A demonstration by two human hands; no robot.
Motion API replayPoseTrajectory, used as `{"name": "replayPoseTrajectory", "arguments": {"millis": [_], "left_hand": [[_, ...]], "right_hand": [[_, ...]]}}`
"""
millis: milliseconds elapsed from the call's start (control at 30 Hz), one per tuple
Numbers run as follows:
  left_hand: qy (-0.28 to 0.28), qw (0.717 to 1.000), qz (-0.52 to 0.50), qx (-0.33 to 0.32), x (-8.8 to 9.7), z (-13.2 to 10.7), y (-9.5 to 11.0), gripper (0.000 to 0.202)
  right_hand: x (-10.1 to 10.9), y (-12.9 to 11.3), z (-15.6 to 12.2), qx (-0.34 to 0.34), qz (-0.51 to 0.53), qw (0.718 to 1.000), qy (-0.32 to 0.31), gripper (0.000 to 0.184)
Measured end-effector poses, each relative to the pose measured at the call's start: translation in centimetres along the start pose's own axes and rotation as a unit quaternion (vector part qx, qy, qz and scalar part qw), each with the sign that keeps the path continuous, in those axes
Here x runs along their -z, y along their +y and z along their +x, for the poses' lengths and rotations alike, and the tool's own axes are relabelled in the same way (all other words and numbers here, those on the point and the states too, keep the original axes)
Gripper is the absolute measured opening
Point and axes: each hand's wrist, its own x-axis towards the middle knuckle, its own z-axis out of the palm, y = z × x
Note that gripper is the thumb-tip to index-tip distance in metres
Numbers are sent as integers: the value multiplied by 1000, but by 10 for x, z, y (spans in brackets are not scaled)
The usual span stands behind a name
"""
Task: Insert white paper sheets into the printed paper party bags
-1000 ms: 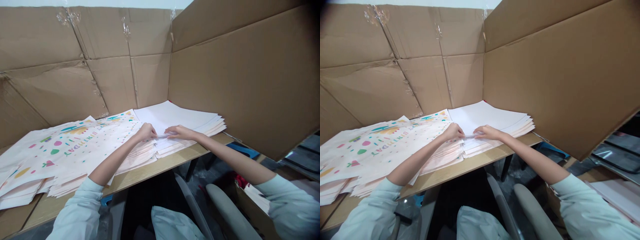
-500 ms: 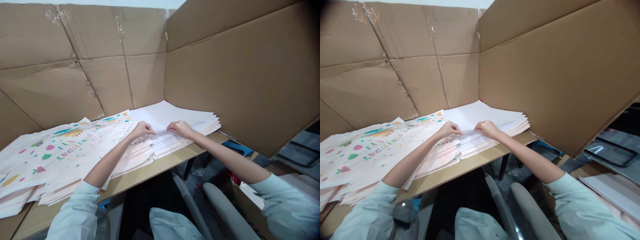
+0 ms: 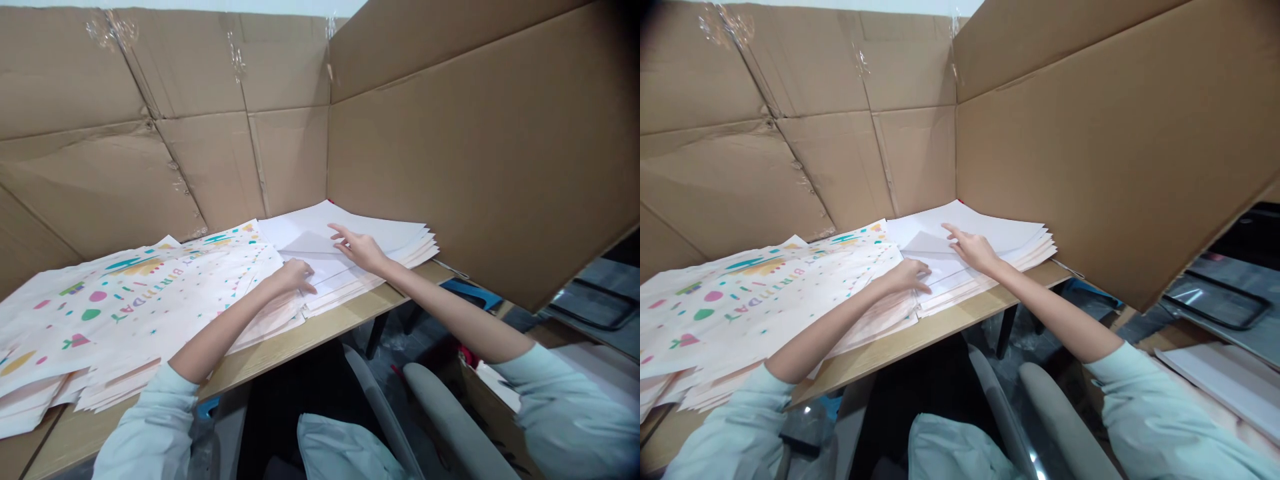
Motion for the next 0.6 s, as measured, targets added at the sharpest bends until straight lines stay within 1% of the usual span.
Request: {"name": "replayPoseTrajectory", "arguments": {"millis": [33,100,167,233,300,367,433,500,600], "left_hand": [[-9,999,-28,12,2,3,-3,37],[-18,998,-62,24,5,7,-8,34],[-12,997,-64,29,7,7,-10,36],[1,998,-55,27,6,7,-10,42],[7,999,-47,25,5,7,-9,41],[-2,999,-39,17,4,6,-7,31],[-14,999,-36,7,5,6,-3,23],[-13,999,-36,7,6,5,-1,21],[-8,999,-40,27,8,5,-2,27]], "right_hand": [[2,-1,-3,43,-22,999,-9,44],[4,-4,-8,131,-80,987,-43,48],[5,-5,-12,186,-118,973,-72,45],[1,-6,-15,200,-111,970,-76,34],[-4,-4,-15,213,-77,970,-84,26],[-9,-1,-14,233,-41,967,-100,30],[-14,2,-13,241,-27,964,-111,28],[-17,6,-11,233,-24,966,-111,27],[-18,12,-10,217,-5,968,-124,28]]}}
